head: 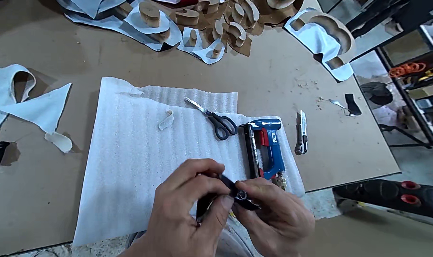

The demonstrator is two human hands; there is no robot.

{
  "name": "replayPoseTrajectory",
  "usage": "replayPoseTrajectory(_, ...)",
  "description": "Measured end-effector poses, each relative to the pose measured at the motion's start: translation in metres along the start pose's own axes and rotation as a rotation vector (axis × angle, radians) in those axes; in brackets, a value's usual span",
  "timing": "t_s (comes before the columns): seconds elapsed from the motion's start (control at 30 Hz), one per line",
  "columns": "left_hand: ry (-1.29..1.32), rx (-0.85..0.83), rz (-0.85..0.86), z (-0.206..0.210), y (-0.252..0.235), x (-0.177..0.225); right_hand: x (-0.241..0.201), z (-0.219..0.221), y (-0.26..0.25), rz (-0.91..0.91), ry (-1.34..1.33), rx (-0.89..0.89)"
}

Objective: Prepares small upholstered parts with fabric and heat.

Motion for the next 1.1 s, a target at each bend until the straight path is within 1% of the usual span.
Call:
replayPoseTrajectory(0.07,0.125,-0.017,-0.094,0.002,0.0,-0.004,0.003,0.001,0.0,0.054,-0.048,-0.004)
replayPoseTrajectory(0.17,0.09,0.048,-0.097,-0.002,0.001,-0.007,0.005,0.001,-0.001,0.102,-0.09,0.007)
replayPoseTrajectory(0.23,0.122,0.034,-0.132,-0.011,0.001,-0.011,0.006,0.002,-0.001,0.134,-0.121,0.021)
replayPoseTrajectory(0.27,0.206,0.004,-0.179,-0.014,0.001,-0.014,0.006,0.002,-0.001,0.142,-0.142,0.023)
replayPoseTrajectory(0.37,0.667,-0.109,-0.403,-0.011,0.003,-0.023,0.011,-0.001,-0.002,0.106,-0.159,0.0)
replayPoseTrajectory(0.4,0.76,-0.135,-0.472,-0.008,0.004,-0.023,0.015,-0.001,-0.002,0.089,-0.155,-0.015)
replayPoseTrajectory(0.43,0.753,-0.131,-0.521,-0.005,0.004,-0.02,0.018,-0.001,-0.002,0.081,-0.153,-0.025)
replayPoseTrajectory(0.47,0.671,-0.121,-0.528,-0.001,0.003,-0.015,0.022,-0.001,-0.002,0.083,-0.144,-0.03)
replayPoseTrajectory(0.53,0.441,-0.066,-0.47,0.004,0.0,-0.008,0.024,-0.001,-0.002,0.11,-0.085,-0.04)
replayPoseTrajectory(0.6,0.187,0.003,-0.34,0.004,0.001,-0.008,0.016,-0.007,-0.001,0.15,0.077,-0.061)
replayPoseTrajectory(0.67,-0.046,0.053,-0.192,0.001,0.002,-0.01,0.001,-0.017,-0.003,0.122,0.231,-0.063)
replayPoseTrajectory(0.7,-0.092,0.055,-0.136,0.0,0.003,-0.01,-0.007,-0.019,-0.006,0.099,0.278,-0.063)
replayPoseTrajectory(0.77,-0.098,0.032,-0.062,-0.002,0.006,-0.008,-0.015,-0.013,-0.01,0.092,0.335,-0.067)
replayPoseTrajectory(0.87,-0.008,-0.006,0.017,-0.004,0.007,-0.005,-0.017,-0.004,-0.016,0.076,0.285,-0.005)
replayPoseTrajectory(1.0,0.166,-0.047,0.02,-0.009,0.009,-0.007,-0.026,0.002,-0.019,0.065,0.183,0.062)
replayPoseTrajectory(1.1,0.209,-0.05,0.016,-0.011,0.009,-0.008,-0.026,0.004,-0.018,0.055,0.156,0.095)
Point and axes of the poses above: each hand's wrist, its own y-axis away from the middle knuckle, its own z-axis out of the palm, x = y × z, the point moved 2 cm from there along -y, towards the middle knuckle, and after that the axes turned 2 degrees about z, right-handed, at the moved point
